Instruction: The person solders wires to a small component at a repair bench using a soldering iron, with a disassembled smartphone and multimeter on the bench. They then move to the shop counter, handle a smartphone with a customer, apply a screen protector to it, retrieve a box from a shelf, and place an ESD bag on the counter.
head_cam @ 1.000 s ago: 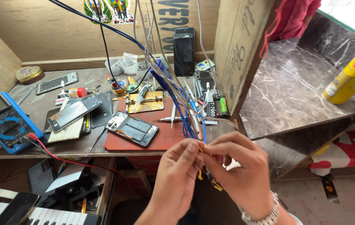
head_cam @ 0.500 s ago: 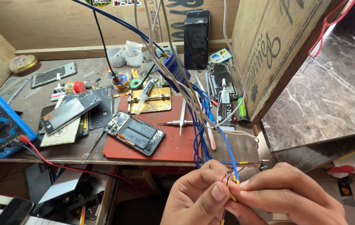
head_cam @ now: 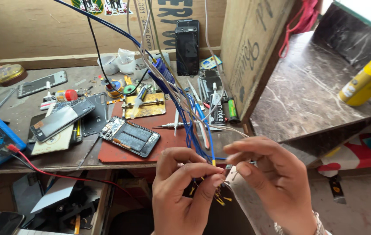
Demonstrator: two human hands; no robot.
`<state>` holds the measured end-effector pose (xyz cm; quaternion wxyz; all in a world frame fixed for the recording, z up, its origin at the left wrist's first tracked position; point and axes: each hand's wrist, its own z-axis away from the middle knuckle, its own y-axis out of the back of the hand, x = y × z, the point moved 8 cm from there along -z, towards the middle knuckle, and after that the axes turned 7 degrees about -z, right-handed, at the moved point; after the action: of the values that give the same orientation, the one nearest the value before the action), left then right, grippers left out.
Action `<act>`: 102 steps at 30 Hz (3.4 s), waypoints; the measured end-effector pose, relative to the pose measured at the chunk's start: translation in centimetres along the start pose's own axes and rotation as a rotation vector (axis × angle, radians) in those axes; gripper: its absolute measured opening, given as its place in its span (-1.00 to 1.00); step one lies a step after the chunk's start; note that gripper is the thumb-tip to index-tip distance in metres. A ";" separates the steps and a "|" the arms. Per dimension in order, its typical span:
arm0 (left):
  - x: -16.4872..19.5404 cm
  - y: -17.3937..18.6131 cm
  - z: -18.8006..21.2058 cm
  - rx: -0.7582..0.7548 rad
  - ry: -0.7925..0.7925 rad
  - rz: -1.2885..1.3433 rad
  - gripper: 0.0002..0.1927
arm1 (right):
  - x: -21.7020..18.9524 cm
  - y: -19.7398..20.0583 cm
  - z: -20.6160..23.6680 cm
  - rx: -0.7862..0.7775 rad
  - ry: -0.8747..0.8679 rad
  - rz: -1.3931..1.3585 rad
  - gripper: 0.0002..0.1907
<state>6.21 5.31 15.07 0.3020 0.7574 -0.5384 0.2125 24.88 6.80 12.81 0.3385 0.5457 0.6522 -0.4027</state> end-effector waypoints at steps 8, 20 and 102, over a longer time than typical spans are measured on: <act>3.0 0.2 0.3 0.000 -0.058 -0.159 -0.87 | -2.1 -0.7 1.2 -0.121 0.050 -0.024 -0.82; 4.7 0.2 1.4 0.021 -0.245 -0.425 -0.87 | -0.2 -0.3 1.7 0.026 -0.129 -0.167 -0.76; -3.3 1.6 1.0 -0.049 0.253 0.102 -0.84 | -2.1 -6.4 0.9 -0.162 0.492 0.614 -0.92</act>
<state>3.56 6.53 12.57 0.3749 0.6885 -0.5389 0.3084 18.99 4.60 15.27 0.3187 0.7669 0.5501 -0.0873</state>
